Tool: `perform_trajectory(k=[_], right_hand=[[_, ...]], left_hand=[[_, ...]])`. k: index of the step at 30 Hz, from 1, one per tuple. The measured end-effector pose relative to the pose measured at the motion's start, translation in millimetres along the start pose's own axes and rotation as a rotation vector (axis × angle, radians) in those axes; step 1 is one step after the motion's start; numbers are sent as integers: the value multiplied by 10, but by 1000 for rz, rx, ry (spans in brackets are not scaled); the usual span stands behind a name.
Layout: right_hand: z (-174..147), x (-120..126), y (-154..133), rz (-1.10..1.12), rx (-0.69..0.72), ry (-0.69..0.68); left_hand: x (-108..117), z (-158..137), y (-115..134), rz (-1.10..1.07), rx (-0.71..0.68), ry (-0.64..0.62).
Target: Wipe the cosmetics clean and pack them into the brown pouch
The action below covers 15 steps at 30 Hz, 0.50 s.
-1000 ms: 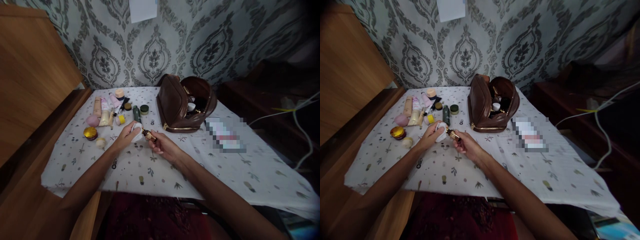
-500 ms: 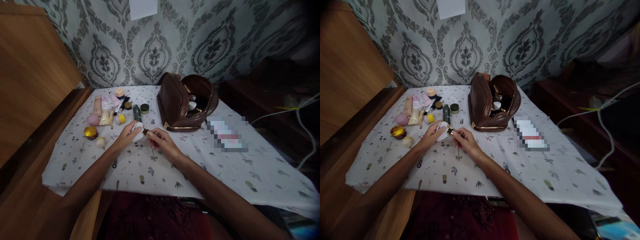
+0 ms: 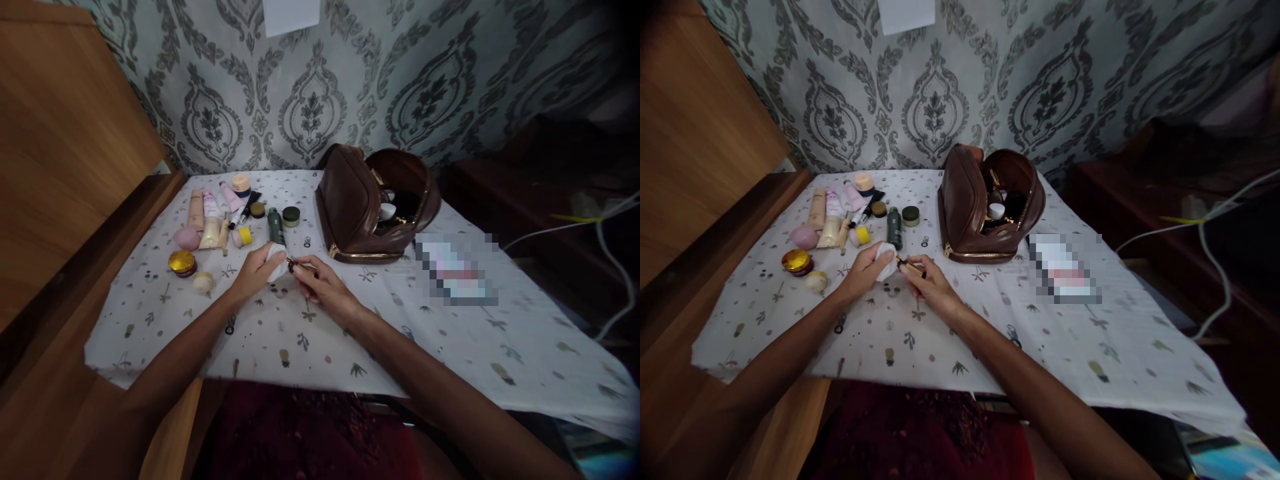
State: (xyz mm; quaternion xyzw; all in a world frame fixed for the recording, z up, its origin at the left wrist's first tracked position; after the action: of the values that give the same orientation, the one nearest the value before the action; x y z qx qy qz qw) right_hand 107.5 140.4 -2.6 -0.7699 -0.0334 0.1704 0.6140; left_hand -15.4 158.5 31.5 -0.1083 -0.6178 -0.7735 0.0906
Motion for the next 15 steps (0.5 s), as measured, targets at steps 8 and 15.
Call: perform_trajectory(k=[8,15], right_hand=[[-27,-125,27,46,-34,-117],[5,-108,68,71,-26,-106]], left_hand=[[-42,25,-59,-252,99,20],[-133,-15,17,-235,63,-22]])
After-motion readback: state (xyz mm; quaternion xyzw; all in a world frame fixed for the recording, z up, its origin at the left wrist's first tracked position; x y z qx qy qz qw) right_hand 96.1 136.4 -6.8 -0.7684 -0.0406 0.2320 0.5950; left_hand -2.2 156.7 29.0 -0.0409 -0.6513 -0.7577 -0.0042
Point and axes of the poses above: each hand's wrist, its own z-axis towards the middle knuckle, its own x-axis out of the back of the hand, y = z × x, the point moved 10 cm from there along z, towards the middle knuckle, and after that the axes turned 8 degrees about y, right-handed, at the moved point
